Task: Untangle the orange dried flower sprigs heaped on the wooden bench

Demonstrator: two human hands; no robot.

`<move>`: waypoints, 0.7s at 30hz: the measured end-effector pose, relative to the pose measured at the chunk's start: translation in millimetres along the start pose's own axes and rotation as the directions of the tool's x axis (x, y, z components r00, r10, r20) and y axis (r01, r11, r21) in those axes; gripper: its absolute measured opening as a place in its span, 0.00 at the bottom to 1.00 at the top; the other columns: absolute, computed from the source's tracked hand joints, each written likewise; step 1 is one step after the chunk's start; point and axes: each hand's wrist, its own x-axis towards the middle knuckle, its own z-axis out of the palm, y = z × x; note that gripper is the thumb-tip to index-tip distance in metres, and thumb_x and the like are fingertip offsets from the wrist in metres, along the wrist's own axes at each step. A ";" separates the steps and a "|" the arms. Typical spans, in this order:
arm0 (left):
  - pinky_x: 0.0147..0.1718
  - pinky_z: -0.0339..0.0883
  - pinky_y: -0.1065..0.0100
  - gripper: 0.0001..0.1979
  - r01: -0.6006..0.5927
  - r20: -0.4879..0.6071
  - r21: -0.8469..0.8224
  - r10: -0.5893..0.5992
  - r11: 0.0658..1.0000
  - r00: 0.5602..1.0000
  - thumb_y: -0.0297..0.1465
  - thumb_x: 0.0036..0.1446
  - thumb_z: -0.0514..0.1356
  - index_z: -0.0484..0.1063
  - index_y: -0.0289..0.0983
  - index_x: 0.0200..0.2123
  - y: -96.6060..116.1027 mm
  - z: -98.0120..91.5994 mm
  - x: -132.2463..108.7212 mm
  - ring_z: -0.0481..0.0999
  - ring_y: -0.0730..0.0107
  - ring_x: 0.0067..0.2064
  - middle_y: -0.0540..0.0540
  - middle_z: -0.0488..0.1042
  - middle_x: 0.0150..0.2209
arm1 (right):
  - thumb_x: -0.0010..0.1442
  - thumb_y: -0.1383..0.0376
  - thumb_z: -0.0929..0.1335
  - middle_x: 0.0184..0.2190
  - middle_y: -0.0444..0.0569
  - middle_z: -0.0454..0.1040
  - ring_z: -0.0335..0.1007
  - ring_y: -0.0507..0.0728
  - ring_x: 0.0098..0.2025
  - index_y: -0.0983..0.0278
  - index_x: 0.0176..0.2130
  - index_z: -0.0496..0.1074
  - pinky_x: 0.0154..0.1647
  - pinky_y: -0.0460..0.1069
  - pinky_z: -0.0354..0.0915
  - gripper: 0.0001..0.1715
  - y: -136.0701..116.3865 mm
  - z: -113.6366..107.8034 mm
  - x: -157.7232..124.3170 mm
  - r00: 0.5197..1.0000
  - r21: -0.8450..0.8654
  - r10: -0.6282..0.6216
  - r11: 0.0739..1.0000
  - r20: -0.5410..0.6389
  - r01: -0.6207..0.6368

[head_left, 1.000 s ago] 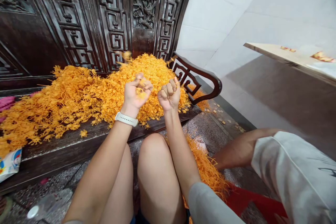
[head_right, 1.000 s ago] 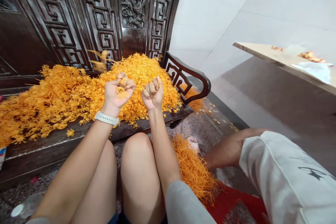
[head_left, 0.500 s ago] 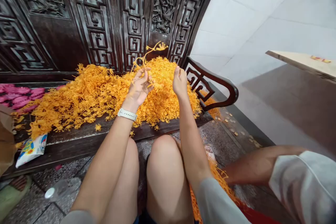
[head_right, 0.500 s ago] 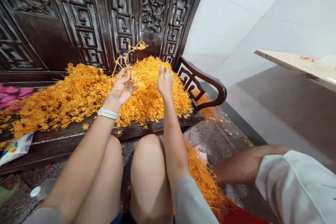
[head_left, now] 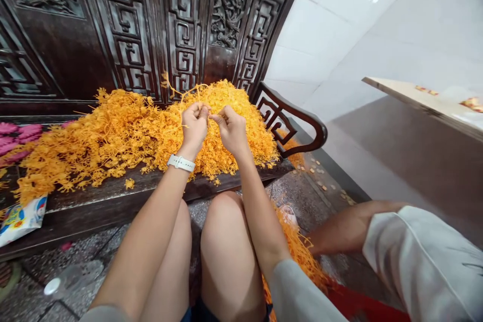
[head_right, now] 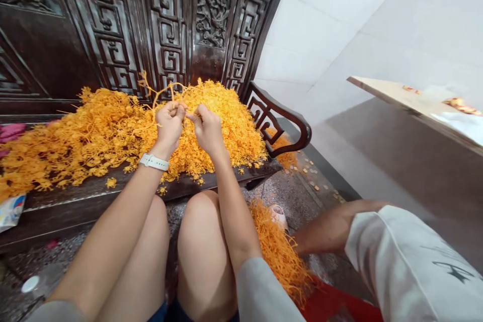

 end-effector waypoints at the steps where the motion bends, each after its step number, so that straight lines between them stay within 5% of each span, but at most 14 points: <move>1: 0.29 0.63 0.76 0.11 -0.014 -0.072 -0.003 0.014 1.000 0.997 0.22 0.64 0.64 0.74 0.37 0.28 -1.9 -2.5 4.4 0.69 0.76 0.32 0.49 0.72 0.30 | 0.71 0.51 0.70 0.24 0.41 0.62 0.54 0.51 0.27 0.60 0.29 0.62 0.32 0.51 0.54 0.24 -10.5 -3.1 -1.9 0.998 0.017 -0.056 0.998 0.018 0.055; 4: 0.24 0.58 0.76 0.14 0.101 -0.281 -0.056 -0.112 0.993 0.953 0.19 0.63 0.58 0.68 0.37 0.25 -3.4 -18.6 20.0 0.64 0.78 0.25 0.51 0.66 0.26 | 0.70 0.49 0.70 0.25 0.41 0.61 0.54 0.50 0.27 0.60 0.31 0.64 0.30 0.50 0.54 0.23 -45.3 -19.9 -4.1 0.985 0.192 -0.163 0.967 -0.051 0.170; 7: 0.19 0.53 0.76 0.11 0.177 -0.342 -0.049 -0.183 0.983 0.922 0.22 0.62 0.59 0.69 0.38 0.27 3.8 -35.8 28.4 0.61 0.78 0.22 0.52 0.65 0.25 | 0.70 0.42 0.67 0.31 0.44 0.66 0.62 0.52 0.30 0.57 0.39 0.70 0.31 0.50 0.61 0.22 -55.0 -43.6 1.2 0.982 0.321 -0.082 0.938 -0.168 0.133; 11: 0.18 0.56 0.75 0.04 0.109 -0.233 0.006 -0.105 0.994 0.967 0.29 0.65 0.62 0.76 0.40 0.35 13.4 -34.4 19.7 0.66 0.80 0.22 0.49 0.76 0.33 | 0.68 0.35 0.61 0.53 0.58 0.72 0.73 0.63 0.51 0.55 0.65 0.64 0.48 0.57 0.72 0.40 -10.2 -55.1 7.6 0.948 0.173 0.254 0.960 -0.191 -0.222; 13: 0.20 0.61 0.74 0.04 0.086 -0.168 0.053 -0.076 0.995 0.983 0.31 0.66 0.62 0.77 0.40 0.37 12.8 -26.4 11.8 0.68 0.80 0.22 0.46 0.79 0.37 | 0.63 0.33 0.65 0.66 0.67 0.63 0.65 0.71 0.65 0.61 0.73 0.54 0.59 0.63 0.68 0.54 16.9 -47.8 3.4 0.879 -0.016 0.440 0.893 -0.183 -0.450; 15: 0.21 0.64 0.73 0.05 0.059 -0.118 0.123 -0.045 0.991 0.992 0.32 0.68 0.62 0.78 0.40 0.38 9.1 -18.5 5.4 0.70 0.79 0.22 0.46 0.79 0.35 | 0.63 0.32 0.65 0.70 0.69 0.59 0.63 0.73 0.67 0.64 0.73 0.55 0.61 0.65 0.67 0.56 33.1 -35.8 -5.3 0.836 -0.091 0.533 0.833 -0.130 -0.545; 18: 0.24 0.68 0.73 0.05 -0.007 -0.025 0.204 0.012 0.979 1.000 0.31 0.68 0.62 0.79 0.39 0.40 1.2 -9.7 -0.3 0.72 0.77 0.24 0.47 0.78 0.31 | 0.68 0.32 0.57 0.54 0.61 0.76 0.76 0.63 0.47 0.61 0.59 0.71 0.45 0.57 0.72 0.43 32.9 -18.0 -17.4 0.874 0.064 0.477 0.873 0.086 -0.483; 21: 0.27 0.69 0.74 0.05 -0.045 0.058 0.216 0.033 0.975 0.998 0.27 0.67 0.62 0.80 0.38 0.39 -5.3 -3.2 -3.8 0.74 0.76 0.28 0.48 0.75 0.29 | 0.71 0.36 0.60 0.32 0.47 0.74 0.69 0.54 0.31 0.60 0.44 0.74 0.33 0.50 0.64 0.33 20.2 -7.5 -20.9 0.939 0.119 0.289 0.942 0.186 -0.314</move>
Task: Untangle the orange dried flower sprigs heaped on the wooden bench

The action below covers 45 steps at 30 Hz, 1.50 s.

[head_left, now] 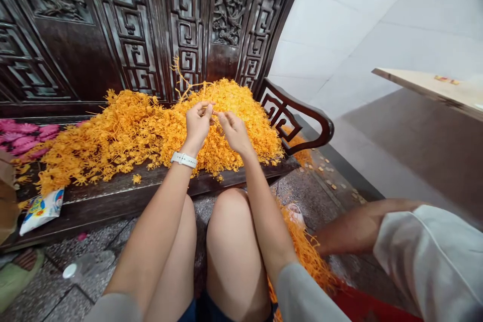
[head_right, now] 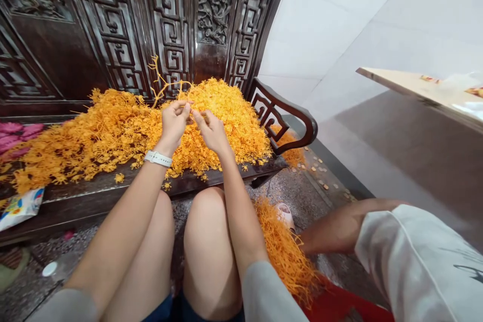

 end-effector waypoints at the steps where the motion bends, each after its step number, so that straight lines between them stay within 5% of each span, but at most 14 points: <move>1: 0.27 0.69 0.74 0.05 -0.003 0.013 -0.006 0.003 1.000 1.000 0.26 0.66 0.62 0.80 0.37 0.38 -0.9 2.3 -1.0 0.73 0.76 0.28 0.49 0.74 0.28 | 0.71 0.38 0.61 0.28 0.45 0.71 0.66 0.53 0.29 0.60 0.40 0.72 0.33 0.50 0.61 0.30 -2.8 2.1 -0.3 0.998 -0.046 -0.058 0.997 -0.003 0.058; 6: 0.24 0.63 0.74 0.09 0.023 -0.031 -0.117 -0.026 0.993 0.999 0.26 0.69 0.59 0.75 0.38 0.34 -1.6 10.3 -3.2 0.68 0.77 0.24 0.51 0.69 0.25 | 0.76 0.46 0.59 0.24 0.42 0.60 0.57 0.52 0.28 0.60 0.28 0.56 0.34 0.51 0.51 0.30 -0.4 3.2 2.9 0.981 -0.240 -0.172 0.959 -0.084 0.148; 11: 0.23 0.58 0.75 0.10 0.093 -0.123 -0.264 -0.129 0.960 0.984 0.25 0.69 0.59 0.73 0.38 0.33 -5.3 12.3 4.7 0.64 0.78 0.22 0.52 0.67 0.23 | 0.75 0.43 0.58 0.22 0.41 0.55 0.51 0.52 0.26 0.60 0.26 0.53 0.33 0.51 0.48 0.34 -2.7 9.3 4.8 0.982 -0.208 -0.183 0.960 0.044 0.189; 17: 0.20 0.50 0.75 0.17 0.218 -0.269 -0.552 -0.419 0.805 0.867 0.16 0.68 0.50 0.59 0.39 0.28 -10.1 -20.5 33.2 0.55 0.80 0.18 0.56 0.58 0.20 | 0.73 0.43 0.63 0.22 0.40 0.54 0.48 0.50 0.25 0.61 0.25 0.56 0.30 0.50 0.51 0.34 -68.2 -7.9 -25.3 0.949 0.176 -0.288 0.948 0.128 0.264; 21: 0.20 0.55 0.76 0.15 0.188 -0.161 -0.642 -0.370 0.743 0.915 0.16 0.68 0.53 0.64 0.40 0.32 0.1 -35.8 38.6 0.60 0.81 0.20 0.54 0.63 0.23 | 0.65 0.38 0.68 0.20 0.40 0.56 0.53 0.51 0.23 0.59 0.26 0.64 0.24 0.49 0.56 0.32 -78.7 -29.9 -30.2 0.898 0.571 -0.374 0.799 0.231 0.186; 23: 0.22 0.59 0.76 0.11 0.166 -0.116 -0.622 -0.300 0.765 0.947 0.20 0.69 0.56 0.69 0.41 0.36 5.6 -32.3 35.0 0.64 0.81 0.22 0.53 0.67 0.26 | 0.62 0.34 0.68 0.21 0.40 0.58 0.54 0.52 0.23 0.58 0.33 0.68 0.22 0.49 0.58 0.31 -60.2 -30.0 -19.8 0.949 0.677 -0.263 0.731 0.171 0.081; 25: 0.23 0.62 0.75 0.08 0.141 -0.107 -0.577 -0.246 0.804 0.963 0.25 0.71 0.59 0.71 0.42 0.38 8.6 -25.6 30.3 0.65 0.80 0.23 0.53 0.68 0.28 | 0.62 0.35 0.68 0.25 0.41 0.64 0.56 0.52 0.24 0.56 0.42 0.69 0.22 0.48 0.58 0.29 -34.1 -22.1 -6.9 0.999 0.691 0.004 0.722 0.050 -0.037; 28: 0.25 0.65 0.74 0.06 0.125 -0.077 -0.467 -0.181 0.876 0.981 0.29 0.72 0.59 0.73 0.43 0.40 7.8 -18.0 25.2 0.66 0.79 0.25 0.52 0.69 0.30 | 0.62 0.46 0.73 0.28 0.40 0.65 0.54 0.49 0.24 0.56 0.44 0.68 0.22 0.46 0.55 0.21 -0.8 -4.9 5.3 0.950 0.628 0.294 0.760 -0.102 -0.168; 34: 0.27 0.68 0.71 0.07 0.105 -0.022 -0.111 -0.109 0.988 0.994 0.40 0.72 0.60 0.76 0.46 0.44 -0.4 -13.3 21.9 0.69 0.75 0.27 0.49 0.72 0.32 | 0.65 0.51 0.71 0.23 0.38 0.58 0.49 0.48 0.23 0.59 0.35 0.67 0.23 0.47 0.51 0.17 7.8 5.5 3.2 0.948 0.626 0.307 0.756 -0.083 -0.190; 37: 0.27 0.67 0.71 0.06 0.115 0.022 -0.112 -0.113 0.987 0.993 0.38 0.71 0.61 0.75 0.46 0.42 -2.9 -11.9 20.8 0.69 0.76 0.27 0.50 0.72 0.31 | 0.64 0.50 0.72 0.23 0.39 0.59 0.50 0.48 0.23 0.59 0.33 0.66 0.24 0.47 0.52 0.19 3.0 0.2 2.2 0.962 0.642 0.263 0.750 -0.070 -0.158; 42: 0.25 0.62 0.73 0.06 0.053 0.017 -0.065 -0.052 0.996 0.999 0.33 0.70 0.60 0.76 0.42 0.38 -1.2 -5.8 17.0 0.69 0.74 0.28 0.49 0.69 0.28 | 0.59 0.56 0.76 0.33 0.42 0.73 0.59 0.47 0.23 0.58 0.48 0.71 0.23 0.47 0.55 0.20 14.5 -1.5 4.4 0.944 0.615 0.318 0.763 -0.091 -0.198; 45: 0.25 0.60 0.72 0.08 -0.057 0.022 0.007 0.056 0.998 0.998 0.29 0.68 0.61 0.77 0.41 0.35 -0.2 0.3 13.9 0.69 0.73 0.28 0.48 0.71 0.28 | 0.64 0.55 0.72 0.33 0.44 0.74 0.59 0.46 0.21 0.62 0.39 0.73 0.21 0.47 0.55 0.13 27.2 4.4 5.9 0.922 0.491 0.345 0.843 -0.178 -0.221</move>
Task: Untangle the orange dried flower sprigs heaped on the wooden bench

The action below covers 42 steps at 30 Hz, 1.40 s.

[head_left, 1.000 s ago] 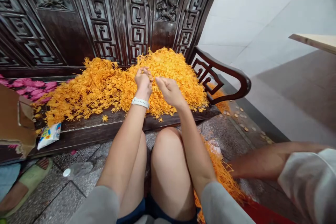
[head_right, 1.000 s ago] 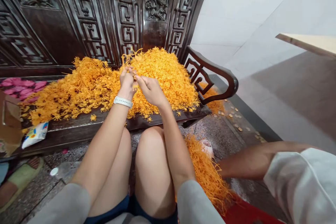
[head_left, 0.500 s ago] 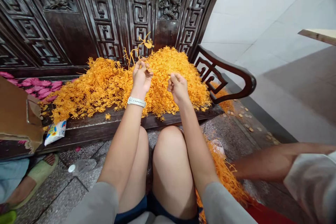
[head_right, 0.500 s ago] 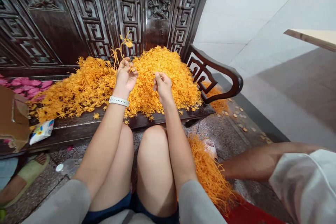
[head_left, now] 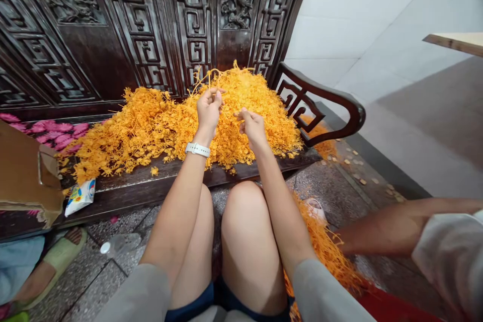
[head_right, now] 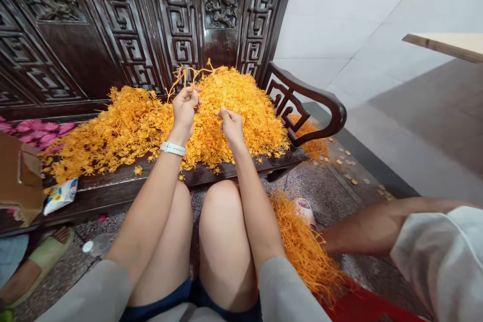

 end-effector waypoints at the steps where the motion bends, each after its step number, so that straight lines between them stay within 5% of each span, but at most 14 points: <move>1: 0.26 0.60 0.72 0.08 -0.032 0.010 0.026 0.031 0.999 0.999 0.28 0.68 0.61 0.78 0.41 0.35 -0.3 1.6 -0.7 0.69 0.73 0.29 0.48 0.72 0.29 | 0.65 0.56 0.71 0.32 0.44 0.73 0.59 0.46 0.20 0.62 0.37 0.72 0.21 0.47 0.56 0.12 3.3 0.5 1.0 0.999 -0.017 -0.016 1.000 -0.030 0.016; 9: 0.28 0.59 0.68 0.09 -0.143 0.044 0.201 0.137 0.969 0.990 0.29 0.67 0.61 0.80 0.42 0.34 -6.0 -2.3 -0.1 0.68 0.69 0.29 0.47 0.74 0.29 | 0.66 0.56 0.70 0.22 0.41 0.65 0.59 0.48 0.20 0.61 0.26 0.67 0.22 0.47 0.58 0.19 1.8 0.1 -1.0 0.982 -0.068 -0.118 0.992 -0.145 0.110; 11: 0.28 0.59 0.67 0.09 -0.163 0.058 0.230 0.153 0.959 0.986 0.29 0.67 0.61 0.80 0.42 0.34 -6.1 -4.0 0.0 0.67 0.68 0.29 0.47 0.73 0.28 | 0.63 0.59 0.71 0.29 0.42 0.71 0.62 0.49 0.22 0.61 0.38 0.72 0.23 0.47 0.60 0.08 0.7 -0.7 -1.1 0.986 -0.052 -0.097 0.995 -0.138 0.091; 17: 0.31 0.61 0.67 0.09 -0.158 0.039 0.276 0.153 0.948 0.987 0.26 0.65 0.61 0.80 0.41 0.33 -9.1 -4.7 0.5 0.71 0.67 0.32 0.46 0.76 0.31 | 0.55 0.64 0.73 0.48 0.49 0.76 0.72 0.51 0.36 0.60 0.46 0.72 0.33 0.47 0.68 0.18 -4.0 -2.5 -1.2 0.993 0.134 -0.112 0.984 -0.027 0.115; 27: 0.32 0.63 0.65 0.09 -0.198 0.001 0.423 0.218 0.884 0.976 0.23 0.60 0.65 0.81 0.40 0.29 -5.3 -19.0 5.5 0.71 0.67 0.30 0.47 0.77 0.28 | 0.66 0.39 0.69 0.20 0.41 0.61 0.57 0.50 0.24 0.60 0.26 0.66 0.29 0.49 0.61 0.32 -47.1 4.4 -31.6 0.951 0.152 -0.195 0.975 0.241 0.162; 30: 0.35 0.67 0.65 0.08 -0.190 0.002 0.285 0.198 0.940 0.980 0.25 0.58 0.68 0.79 0.39 0.26 1.2 -13.5 7.8 0.74 0.68 0.32 0.47 0.79 0.29 | 0.69 0.43 0.68 0.16 0.40 0.54 0.51 0.49 0.21 0.60 0.22 0.62 0.27 0.50 0.57 0.33 -71.8 3.1 -51.6 0.782 0.189 -0.260 0.965 0.566 0.184; 34: 0.35 0.66 0.66 0.09 -0.190 -0.097 0.343 0.236 0.920 0.967 0.24 0.58 0.68 0.78 0.39 0.27 -4.8 -15.1 14.8 0.74 0.69 0.31 0.48 0.78 0.28 | 0.71 0.47 0.67 0.14 0.41 0.55 0.52 0.50 0.17 0.56 0.23 0.70 0.22 0.50 0.56 0.29 -109.9 -7.2 -73.6 0.434 0.438 -0.526 0.850 0.731 0.293; 35: 0.34 0.65 0.66 0.10 -0.141 -0.173 0.392 0.224 0.909 0.959 0.22 0.58 0.67 0.77 0.39 0.26 -8.1 -20.6 18.1 0.73 0.69 0.31 0.48 0.77 0.28 | 0.68 0.46 0.70 0.14 0.41 0.57 0.55 0.51 0.16 0.53 0.23 0.74 0.20 0.51 0.59 0.25 -120.4 -12.7 -77.6 0.270 0.519 -0.602 0.792 0.752 0.320; 37: 0.34 0.64 0.66 0.11 -0.052 -0.299 0.436 0.199 0.899 0.933 0.23 0.59 0.66 0.75 0.39 0.25 -13.7 -35.2 25.1 0.73 0.68 0.30 0.48 0.76 0.27 | 0.58 0.48 0.77 0.17 0.42 0.66 0.63 0.50 0.17 0.45 0.26 0.80 0.21 0.50 0.67 0.12 -136.8 -25.5 -82.4 -0.194 0.700 -0.674 0.663 0.713 0.266; 38: 0.34 0.64 0.67 0.11 -0.047 -0.324 0.427 0.201 0.903 0.924 0.24 0.60 0.66 0.74 0.39 0.26 -15.3 -42.1 28.2 0.73 0.68 0.31 0.48 0.76 0.27 | 0.54 0.49 0.79 0.19 0.42 0.70 0.66 0.49 0.17 0.43 0.27 0.82 0.21 0.48 0.69 0.07 -139.7 -31.4 -82.4 -0.365 0.761 -0.678 0.627 0.638 0.168; 39: 0.34 0.64 0.67 0.10 -0.072 -0.330 0.403 0.218 0.912 0.919 0.27 0.62 0.65 0.74 0.39 0.27 -15.6 -47.5 30.4 0.74 0.69 0.31 0.47 0.76 0.28 | 0.53 0.51 0.80 0.20 0.41 0.72 0.66 0.48 0.16 0.42 0.28 0.82 0.20 0.48 0.69 0.06 -137.6 -35.7 -80.2 -0.424 0.785 -0.693 0.614 0.583 0.076; 40: 0.34 0.64 0.68 0.10 -0.114 -0.329 0.377 0.248 0.919 0.911 0.29 0.64 0.65 0.73 0.39 0.29 -14.4 -50.8 31.6 0.74 0.69 0.32 0.48 0.76 0.29 | 0.53 0.50 0.80 0.19 0.41 0.72 0.63 0.48 0.15 0.44 0.28 0.82 0.17 0.48 0.67 0.07 -130.1 -37.7 -75.9 -0.322 0.787 -0.746 0.617 0.583 -0.005; 41: 0.35 0.64 0.68 0.09 -0.159 -0.335 0.356 0.285 0.921 0.898 0.32 0.65 0.64 0.72 0.39 0.30 -11.7 -52.0 31.7 0.74 0.70 0.32 0.48 0.75 0.29 | 0.55 0.47 0.78 0.15 0.40 0.67 0.57 0.48 0.12 0.46 0.26 0.80 0.13 0.48 0.60 0.11 -117.4 -37.2 -69.4 0.005 0.752 -0.752 0.659 0.659 -0.021; 42: 0.35 0.64 0.69 0.10 -0.194 -0.354 0.335 0.314 0.922 0.881 0.34 0.67 0.63 0.71 0.39 0.32 -7.2 -51.3 30.6 0.74 0.70 0.32 0.48 0.74 0.30 | 0.56 0.44 0.76 0.11 0.38 0.58 0.49 0.49 0.11 0.50 0.25 0.77 0.11 0.48 0.52 0.17 -101.0 -34.1 -61.2 0.473 0.693 -0.619 0.721 0.626 0.026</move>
